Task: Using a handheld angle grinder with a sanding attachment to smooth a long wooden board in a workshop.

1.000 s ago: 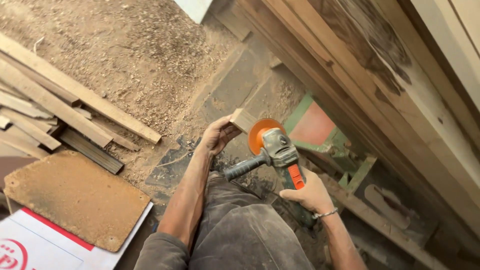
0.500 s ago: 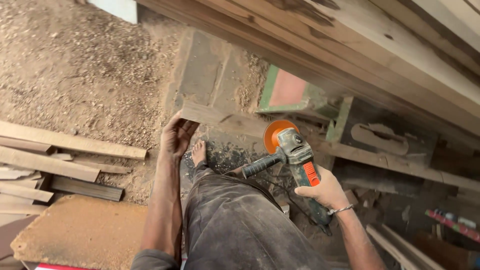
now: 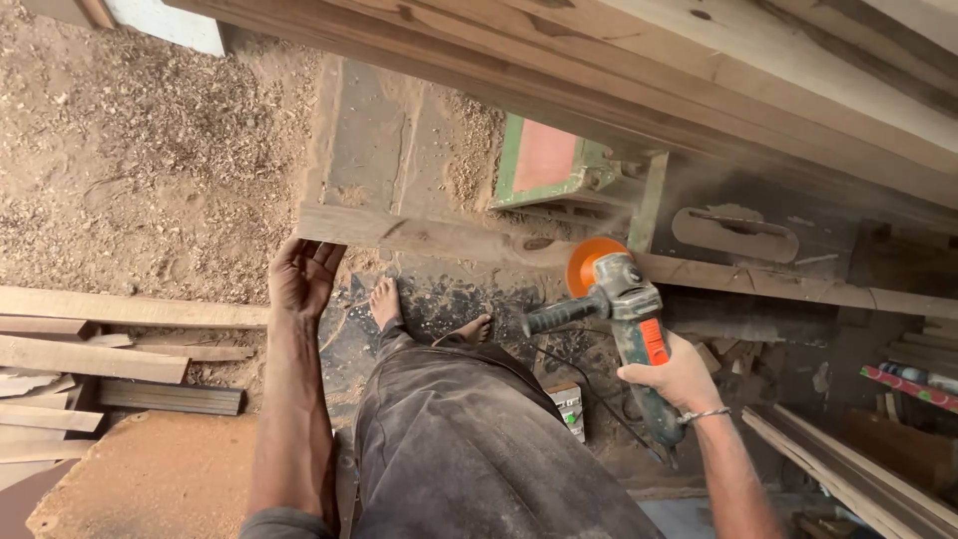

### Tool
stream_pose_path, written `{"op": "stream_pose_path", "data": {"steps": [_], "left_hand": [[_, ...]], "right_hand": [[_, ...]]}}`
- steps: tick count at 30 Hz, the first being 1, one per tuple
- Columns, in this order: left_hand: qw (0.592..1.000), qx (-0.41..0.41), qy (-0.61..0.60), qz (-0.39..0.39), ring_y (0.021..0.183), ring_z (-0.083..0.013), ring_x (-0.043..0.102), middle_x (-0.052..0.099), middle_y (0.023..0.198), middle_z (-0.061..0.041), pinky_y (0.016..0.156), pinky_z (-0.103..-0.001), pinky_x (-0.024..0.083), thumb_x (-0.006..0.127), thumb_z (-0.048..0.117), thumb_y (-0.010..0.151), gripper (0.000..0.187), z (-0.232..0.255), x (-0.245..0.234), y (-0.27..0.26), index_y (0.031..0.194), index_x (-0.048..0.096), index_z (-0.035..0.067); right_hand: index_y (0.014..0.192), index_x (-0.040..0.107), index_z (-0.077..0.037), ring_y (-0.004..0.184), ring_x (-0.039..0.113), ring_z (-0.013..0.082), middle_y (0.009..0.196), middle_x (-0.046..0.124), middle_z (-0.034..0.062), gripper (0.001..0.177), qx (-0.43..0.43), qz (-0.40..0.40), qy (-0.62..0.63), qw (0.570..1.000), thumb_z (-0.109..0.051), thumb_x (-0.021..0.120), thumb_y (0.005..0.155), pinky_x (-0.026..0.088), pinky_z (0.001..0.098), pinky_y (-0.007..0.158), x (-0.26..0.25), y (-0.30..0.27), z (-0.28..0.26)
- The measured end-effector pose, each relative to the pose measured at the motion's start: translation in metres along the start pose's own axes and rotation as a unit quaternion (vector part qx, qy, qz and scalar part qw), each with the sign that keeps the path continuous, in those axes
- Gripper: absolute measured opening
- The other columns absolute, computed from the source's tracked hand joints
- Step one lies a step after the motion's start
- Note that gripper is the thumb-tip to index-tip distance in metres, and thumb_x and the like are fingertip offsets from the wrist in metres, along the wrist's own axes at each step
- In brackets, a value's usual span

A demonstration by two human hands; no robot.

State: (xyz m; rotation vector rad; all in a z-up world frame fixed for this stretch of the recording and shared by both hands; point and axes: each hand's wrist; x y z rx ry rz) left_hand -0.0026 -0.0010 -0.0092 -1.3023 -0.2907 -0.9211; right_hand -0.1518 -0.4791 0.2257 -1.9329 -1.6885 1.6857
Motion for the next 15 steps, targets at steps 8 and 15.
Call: {"op": "stream_pose_path", "data": {"steps": [8,15], "left_hand": [[1.0,0.006,-0.012,-0.022,0.127,-0.0349,0.064,0.063,0.134,-0.027,0.109,-0.049,0.049,0.069,0.017,0.095,0.05,-0.002,-0.005,0.003,0.135,0.056,-0.01],[0.999,0.003,0.02,-0.05,0.132,-0.0333,0.061,0.064,0.136,-0.023,0.113,-0.046,0.045,0.071,0.02,0.092,0.052,0.0,0.002,-0.002,0.135,0.058,-0.006]], "right_hand": [[0.1,0.069,0.0,0.074,0.065,0.0177,0.088,0.071,0.0073,0.046,0.05,0.042,0.074,0.995,-0.015,0.089,0.061,0.054,0.0345,0.069,-0.033,0.011,0.067],[0.097,0.068,0.001,0.067,0.064,0.0185,0.083,0.07,0.0086,0.037,0.092,0.077,0.151,0.981,-0.013,0.085,0.067,0.052,0.035,0.062,-0.053,0.01,0.103]]}}
Point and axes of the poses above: each hand's wrist, its own y-axis towards the middle knuckle, its own x-axis out of the palm, z = x × y
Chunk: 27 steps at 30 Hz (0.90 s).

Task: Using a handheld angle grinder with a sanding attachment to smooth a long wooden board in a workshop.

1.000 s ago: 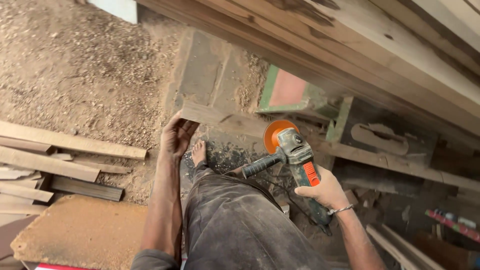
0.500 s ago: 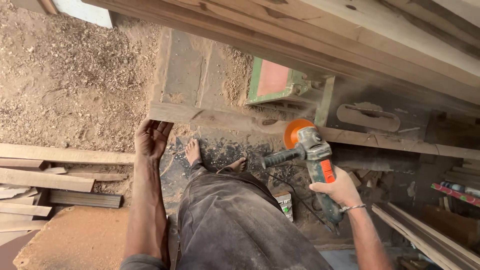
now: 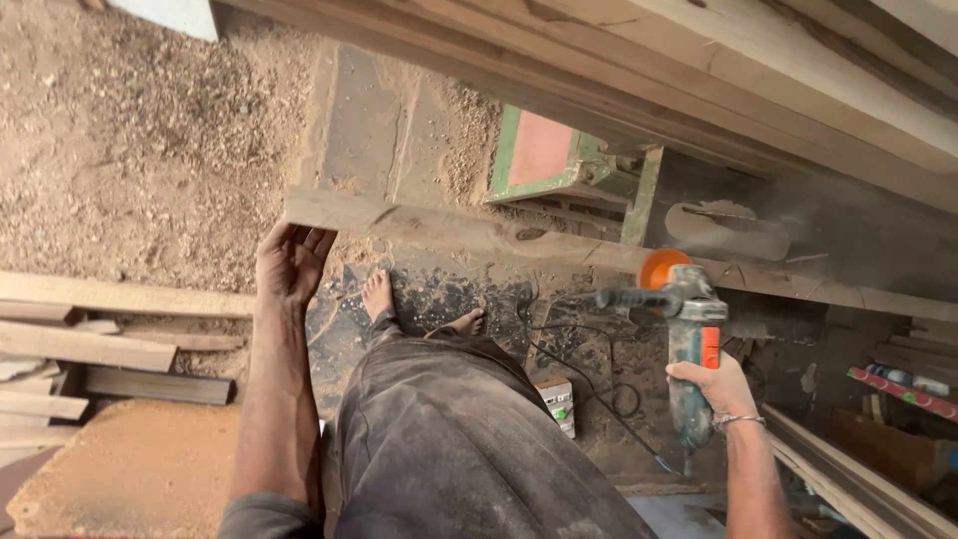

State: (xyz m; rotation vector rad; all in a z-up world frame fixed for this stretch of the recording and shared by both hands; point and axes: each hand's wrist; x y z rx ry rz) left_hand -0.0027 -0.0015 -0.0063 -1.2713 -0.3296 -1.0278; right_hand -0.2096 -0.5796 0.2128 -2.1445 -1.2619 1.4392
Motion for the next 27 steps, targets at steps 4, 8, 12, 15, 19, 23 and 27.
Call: {"op": "stream_pose_path", "data": {"steps": [4,8,12,15,19,23,27], "left_hand": [[0.998,-0.012,-0.033,-0.057,0.134,-0.0327,0.058,0.061,0.137,-0.02,0.117,-0.048,0.041,0.077,0.021,0.089,0.054,-0.01,-0.03,0.021,0.133,0.058,-0.004],[0.998,-0.016,-0.06,-0.021,0.129,-0.0344,0.06,0.063,0.131,-0.022,0.118,-0.05,0.043,0.081,0.018,0.087,0.051,0.0,-0.021,0.0,0.127,0.061,-0.005],[0.998,-0.04,-0.052,-0.005,0.119,-0.0321,0.066,0.064,0.127,-0.023,0.11,-0.047,0.049,0.079,0.02,0.084,0.052,0.0,-0.008,0.007,0.126,0.061,-0.005],[0.996,-0.051,-0.075,0.0,0.117,-0.0319,0.065,0.063,0.125,-0.022,0.109,-0.047,0.048,0.077,0.019,0.087,0.049,-0.006,-0.015,0.012,0.126,0.061,-0.005],[0.993,-0.052,-0.084,-0.059,0.117,-0.0283,0.061,0.064,0.126,-0.018,0.111,-0.045,0.048,0.073,0.021,0.094,0.042,-0.025,-0.043,0.037,0.128,0.064,0.0],[0.995,-0.043,-0.07,-0.055,0.117,-0.0288,0.061,0.063,0.126,-0.018,0.111,-0.046,0.048,0.071,0.021,0.097,0.037,-0.02,-0.036,0.031,0.126,0.064,-0.001],[0.997,-0.042,-0.053,-0.046,0.118,-0.0318,0.065,0.065,0.124,-0.022,0.112,-0.048,0.051,0.073,0.022,0.09,0.045,-0.007,-0.017,0.015,0.124,0.063,-0.005]], "right_hand": [[0.095,0.069,0.0,0.066,0.067,0.0199,0.081,0.071,0.0108,0.034,-0.02,-0.026,0.053,0.998,-0.013,0.083,0.068,0.054,0.0357,0.061,0.018,0.001,0.009],[0.095,0.071,0.0,0.068,0.067,0.0189,0.083,0.071,0.0093,0.035,-0.064,-0.107,0.005,0.992,-0.012,0.084,0.065,0.054,0.0354,0.062,0.088,-0.008,-0.044],[0.103,0.07,-0.001,0.076,0.067,0.0169,0.09,0.072,0.0063,0.051,-0.18,-0.205,-0.097,0.957,-0.02,0.091,0.061,0.056,0.0339,0.072,0.187,-0.058,-0.12],[0.11,0.068,-0.005,0.081,0.067,0.0155,0.093,0.072,0.0039,0.061,-0.262,-0.25,-0.163,0.918,-0.028,0.091,0.058,0.056,0.0321,0.079,0.247,-0.091,-0.174],[0.117,0.066,-0.004,0.081,0.065,0.0189,0.09,0.072,0.0074,0.068,-0.364,-0.251,-0.254,0.86,-0.03,0.089,0.059,0.054,0.0329,0.081,0.293,-0.113,-0.216],[0.115,0.067,-0.005,0.078,0.065,0.0214,0.088,0.072,0.0101,0.066,-0.305,-0.234,-0.317,0.867,-0.032,0.089,0.058,0.055,0.0337,0.081,0.289,-0.124,-0.222],[0.118,0.067,-0.007,0.084,0.069,0.0194,0.095,0.075,0.009,0.071,-0.285,-0.23,-0.297,0.882,-0.03,0.089,0.056,0.055,0.0328,0.085,0.266,-0.125,-0.2]]}}
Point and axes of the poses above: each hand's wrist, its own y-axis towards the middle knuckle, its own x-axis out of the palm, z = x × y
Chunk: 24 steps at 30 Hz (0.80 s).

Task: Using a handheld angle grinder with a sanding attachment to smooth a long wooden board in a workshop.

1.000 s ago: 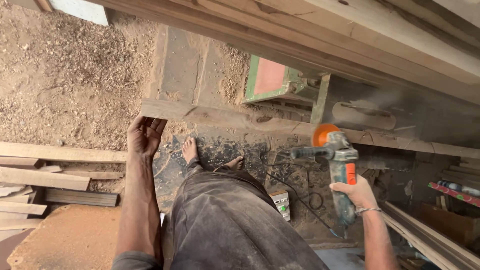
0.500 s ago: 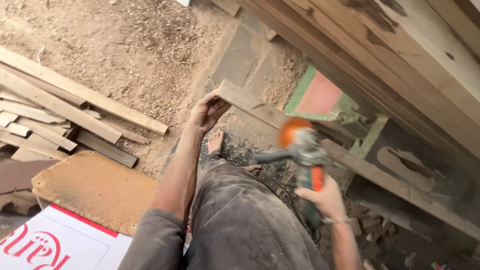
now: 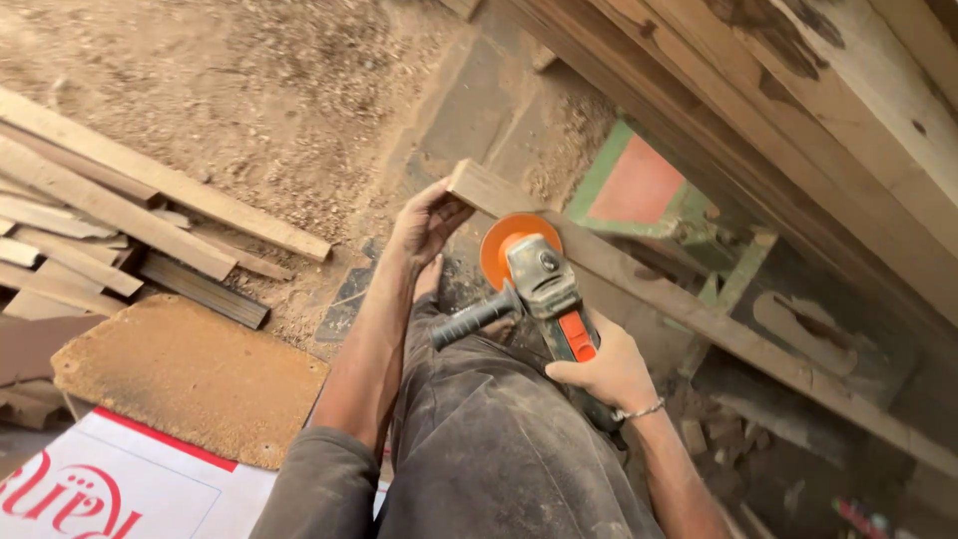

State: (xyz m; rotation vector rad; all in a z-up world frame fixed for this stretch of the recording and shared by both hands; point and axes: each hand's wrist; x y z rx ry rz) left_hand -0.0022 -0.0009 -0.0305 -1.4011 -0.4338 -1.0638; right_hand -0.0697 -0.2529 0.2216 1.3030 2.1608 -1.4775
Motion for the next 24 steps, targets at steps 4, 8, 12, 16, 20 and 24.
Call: {"op": "stream_pose_path", "data": {"steps": [4,8,12,16,20,24], "left_hand": [[1.0,0.004,0.017,0.025,0.122,-0.0316,0.063,0.061,0.126,-0.023,0.11,-0.047,0.048,0.077,0.02,0.089,0.051,0.002,0.002,-0.003,0.128,0.059,-0.009],[1.0,0.0,0.019,0.021,0.121,-0.0319,0.063,0.062,0.125,-0.023,0.109,-0.048,0.049,0.075,0.021,0.09,0.051,0.003,0.002,-0.003,0.129,0.059,-0.009],[1.0,0.006,0.015,0.022,0.121,-0.032,0.064,0.064,0.123,-0.022,0.11,-0.048,0.051,0.071,0.022,0.093,0.047,0.001,0.0,-0.005,0.129,0.06,-0.007],[0.999,-0.001,0.006,0.035,0.121,-0.0301,0.063,0.065,0.125,-0.019,0.112,-0.046,0.052,0.069,0.021,0.095,0.044,0.004,0.004,-0.006,0.13,0.061,-0.004],[1.0,0.008,0.003,0.014,0.123,-0.0314,0.063,0.066,0.124,-0.02,0.114,-0.047,0.052,0.069,0.021,0.097,0.043,0.001,0.001,-0.005,0.128,0.06,-0.006],[0.999,0.007,0.011,0.043,0.12,-0.0285,0.062,0.067,0.123,-0.016,0.111,-0.045,0.051,0.07,0.022,0.095,0.043,0.001,-0.001,-0.005,0.13,0.063,-0.002]], "right_hand": [[0.125,0.064,-0.006,0.095,0.07,0.0185,0.107,0.076,0.0099,0.079,-0.009,0.023,0.042,0.999,-0.029,0.089,0.054,0.053,0.0331,0.089,0.0,-0.022,0.025],[0.125,0.065,-0.008,0.095,0.071,0.0179,0.107,0.077,0.0088,0.077,0.068,0.038,0.026,0.997,-0.027,0.09,0.055,0.055,0.033,0.089,-0.007,-0.041,0.043],[0.125,0.065,-0.008,0.091,0.07,0.0178,0.105,0.074,0.006,0.076,0.11,0.062,0.12,0.985,-0.029,0.09,0.056,0.057,0.0344,0.085,-0.009,-0.055,0.107],[0.119,0.066,0.0,0.092,0.067,0.0177,0.104,0.072,0.0076,0.072,0.071,0.059,0.208,0.974,-0.032,0.09,0.059,0.055,0.0345,0.086,-0.013,-0.052,0.113],[0.118,0.065,-0.003,0.088,0.07,0.0199,0.1,0.071,0.0077,0.074,0.103,0.022,0.146,0.984,-0.035,0.091,0.056,0.059,0.0358,0.082,-0.003,-0.015,0.055],[0.125,0.064,-0.007,0.093,0.071,0.0205,0.105,0.074,0.0076,0.077,0.013,0.007,0.108,0.994,-0.034,0.089,0.058,0.056,0.0351,0.087,0.001,0.013,-0.012]]}}
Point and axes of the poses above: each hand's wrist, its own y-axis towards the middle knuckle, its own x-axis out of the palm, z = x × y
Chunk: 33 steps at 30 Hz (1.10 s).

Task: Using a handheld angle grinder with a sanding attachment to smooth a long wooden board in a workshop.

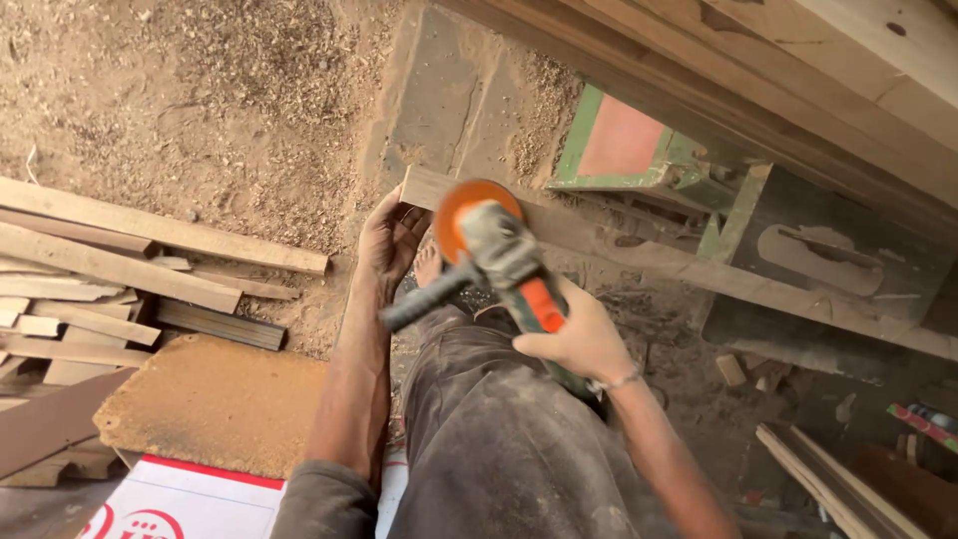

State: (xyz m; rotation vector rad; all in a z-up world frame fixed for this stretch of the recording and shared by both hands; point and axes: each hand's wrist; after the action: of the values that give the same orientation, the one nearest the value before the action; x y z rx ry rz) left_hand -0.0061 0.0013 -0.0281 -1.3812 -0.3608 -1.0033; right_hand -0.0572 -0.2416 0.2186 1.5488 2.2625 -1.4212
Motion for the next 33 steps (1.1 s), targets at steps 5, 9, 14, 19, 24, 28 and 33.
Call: {"op": "stream_pose_path", "data": {"steps": [5,9,14,19,24,28,33], "left_hand": [[1.0,0.003,0.013,0.019,0.118,-0.0265,0.063,0.068,0.122,-0.015,0.108,-0.044,0.052,0.07,0.023,0.096,0.04,-0.005,-0.002,0.005,0.128,0.064,0.0],[0.999,0.028,0.039,0.012,0.118,-0.0296,0.067,0.068,0.123,-0.018,0.11,-0.047,0.052,0.075,0.031,0.089,0.05,-0.002,0.005,-0.001,0.127,0.063,-0.001],[0.997,0.054,0.046,0.029,0.117,-0.0366,0.068,0.068,0.122,-0.028,0.108,-0.054,0.055,0.078,0.048,0.086,0.07,-0.001,0.021,-0.007,0.124,0.061,-0.009],[0.978,0.126,0.159,0.047,0.121,-0.0354,0.065,0.062,0.124,-0.021,0.104,-0.051,0.054,0.086,0.041,0.081,0.064,-0.007,0.032,0.002,0.121,0.053,0.004],[0.96,0.119,0.239,0.08,0.119,-0.0328,0.063,0.061,0.122,-0.017,0.105,-0.048,0.059,0.091,0.027,0.077,0.064,-0.006,0.053,-0.004,0.122,0.052,0.003],[0.956,0.132,0.236,0.115,0.121,-0.0316,0.064,0.062,0.123,-0.016,0.105,-0.047,0.059,0.09,0.026,0.076,0.065,-0.008,0.057,-0.005,0.123,0.051,0.004],[0.959,0.152,0.216,0.106,0.122,-0.0327,0.063,0.059,0.126,-0.015,0.102,-0.055,0.055,0.093,0.026,0.073,0.071,-0.013,0.057,-0.002,0.125,0.05,0.004]], "right_hand": [[0.132,0.062,-0.009,0.095,0.073,0.0226,0.106,0.076,0.0106,0.081,-0.018,0.007,-0.015,1.0,-0.034,0.085,0.058,0.055,0.0347,0.09,-0.004,-0.001,-0.015],[0.127,0.065,-0.01,0.096,0.072,0.0226,0.108,0.076,0.0093,0.08,0.069,0.037,-0.051,0.996,-0.033,0.09,0.054,0.055,0.0352,0.089,-0.019,-0.019,0.015],[0.126,0.065,-0.006,0.093,0.071,0.0214,0.106,0.076,0.0103,0.077,0.097,0.126,-0.021,0.987,-0.028,0.09,0.056,0.055,0.0334,0.087,-0.032,-0.045,0.045],[0.108,0.07,-0.003,0.084,0.072,0.0182,0.093,0.078,0.0077,0.06,0.165,0.147,0.009,0.975,-0.025,0.091,0.056,0.056,0.0327,0.081,-0.042,-0.064,0.065],[0.104,0.069,-0.003,0.08,0.07,0.0166,0.089,0.076,0.0067,0.057,0.159,0.174,0.076,0.969,-0.024,0.091,0.056,0.057,0.0319,0.077,-0.059,-0.076,0.103],[0.1,0.07,-0.001,0.076,0.067,0.0163,0.086,0.073,0.0072,0.05,0.188,0.198,0.087,0.958,-0.021,0.089,0.058,0.056,0.0321,0.074,-0.082,-0.086,0.137],[0.1,0.069,-0.001,0.076,0.066,0.0151,0.086,0.072,0.0057,0.05,0.197,0.221,0.072,0.953,-0.019,0.09,0.059,0.056,0.0316,0.073,-0.112,-0.103,0.178]]}}
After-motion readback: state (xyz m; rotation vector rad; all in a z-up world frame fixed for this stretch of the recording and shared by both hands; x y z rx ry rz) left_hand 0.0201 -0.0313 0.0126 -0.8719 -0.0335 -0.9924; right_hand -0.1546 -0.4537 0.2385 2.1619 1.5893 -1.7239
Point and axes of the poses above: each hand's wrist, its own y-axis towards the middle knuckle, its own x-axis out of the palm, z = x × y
